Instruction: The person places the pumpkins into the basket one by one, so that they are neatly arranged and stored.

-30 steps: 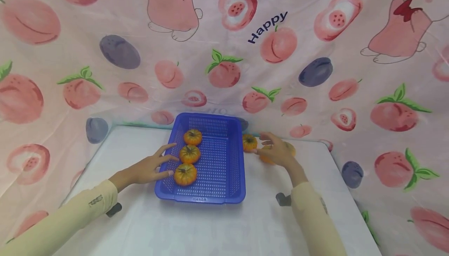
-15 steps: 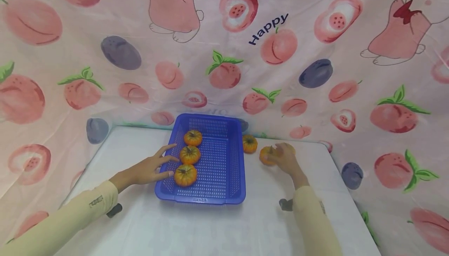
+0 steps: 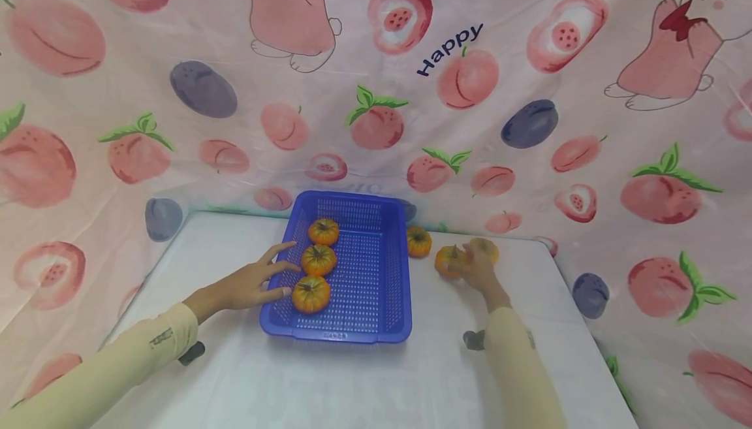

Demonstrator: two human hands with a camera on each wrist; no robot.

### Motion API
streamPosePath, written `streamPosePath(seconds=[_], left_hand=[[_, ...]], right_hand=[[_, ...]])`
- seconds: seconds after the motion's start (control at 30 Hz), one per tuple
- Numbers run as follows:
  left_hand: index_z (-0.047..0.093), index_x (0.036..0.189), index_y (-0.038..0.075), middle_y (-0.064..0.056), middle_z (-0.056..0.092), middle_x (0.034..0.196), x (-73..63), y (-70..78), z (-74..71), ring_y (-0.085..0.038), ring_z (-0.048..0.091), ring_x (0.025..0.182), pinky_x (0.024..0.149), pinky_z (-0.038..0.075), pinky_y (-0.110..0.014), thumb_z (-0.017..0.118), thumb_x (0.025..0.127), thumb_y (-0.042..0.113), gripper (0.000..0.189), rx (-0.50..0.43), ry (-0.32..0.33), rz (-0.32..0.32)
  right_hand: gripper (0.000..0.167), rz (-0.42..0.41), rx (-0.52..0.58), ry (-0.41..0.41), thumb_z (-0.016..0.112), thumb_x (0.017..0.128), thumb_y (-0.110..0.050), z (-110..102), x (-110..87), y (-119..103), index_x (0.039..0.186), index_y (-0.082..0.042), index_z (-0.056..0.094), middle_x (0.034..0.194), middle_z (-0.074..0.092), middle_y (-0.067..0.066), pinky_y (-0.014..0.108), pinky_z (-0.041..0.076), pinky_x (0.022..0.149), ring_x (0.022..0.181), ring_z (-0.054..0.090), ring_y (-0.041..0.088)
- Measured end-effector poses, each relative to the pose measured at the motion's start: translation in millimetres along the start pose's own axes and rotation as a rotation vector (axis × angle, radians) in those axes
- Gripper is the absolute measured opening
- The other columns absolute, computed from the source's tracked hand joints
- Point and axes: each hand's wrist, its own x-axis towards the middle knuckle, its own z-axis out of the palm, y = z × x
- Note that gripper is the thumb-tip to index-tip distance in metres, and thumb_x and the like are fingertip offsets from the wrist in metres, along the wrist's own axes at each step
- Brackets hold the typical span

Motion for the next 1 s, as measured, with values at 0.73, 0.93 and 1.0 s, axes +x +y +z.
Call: streamPosePath(seconds=[0.73, 0.93, 1.0], left_hand=[[0.057, 0.139, 0.022, -0.003, 0.005, 0.169, 0.5, -0.8, 0.8, -0.048, 0.05, 0.133, 0.101, 0.046, -0.067, 0.059, 0.096, 0.05, 0.052, -0.002, -0.004, -0.003], [0.057, 0.14, 0.022, -0.002, 0.004, 0.169, 0.4, -0.8, 0.8, -0.048, 0.05, 0.133, 0.101, 0.046, -0.066, 0.06, 0.096, 0.05, 0.053, 0.005, -0.004, -0.012], [0.057, 0.14, 0.022, -0.002, 0.004, 0.169, 0.1, -1.0, 0.9, -0.048, 0.05, 0.133, 0.101, 0.046, -0.067, 0.06, 0.096, 0.05, 0.052, 0.003, -0.003, -0.012]], right_hand=[[0.078, 0.026, -0.019, -0.023, 0.07, 0.095, -0.032, 5.3, -1.8, 1.5, 0.155, -0.004, 0.029, 0.156, 0.032, 0.029, 0.061, 0.034, 0.115, 0.139, 0.037, 0.048], [0.079, 0.029, -0.017, -0.027, 0.07, 0.094, -0.034, 5.5, -3.7, 0.4, 0.155, -0.004, 0.029, 0.155, 0.033, 0.029, 0.062, 0.034, 0.115, 0.139, 0.037, 0.047], [0.079, 0.026, -0.015, -0.026, 0.071, 0.094, -0.033, 5.7, -3.6, 0.3, 0.154, -0.004, 0.029, 0.155, 0.034, 0.029, 0.062, 0.035, 0.115, 0.138, 0.038, 0.047]])
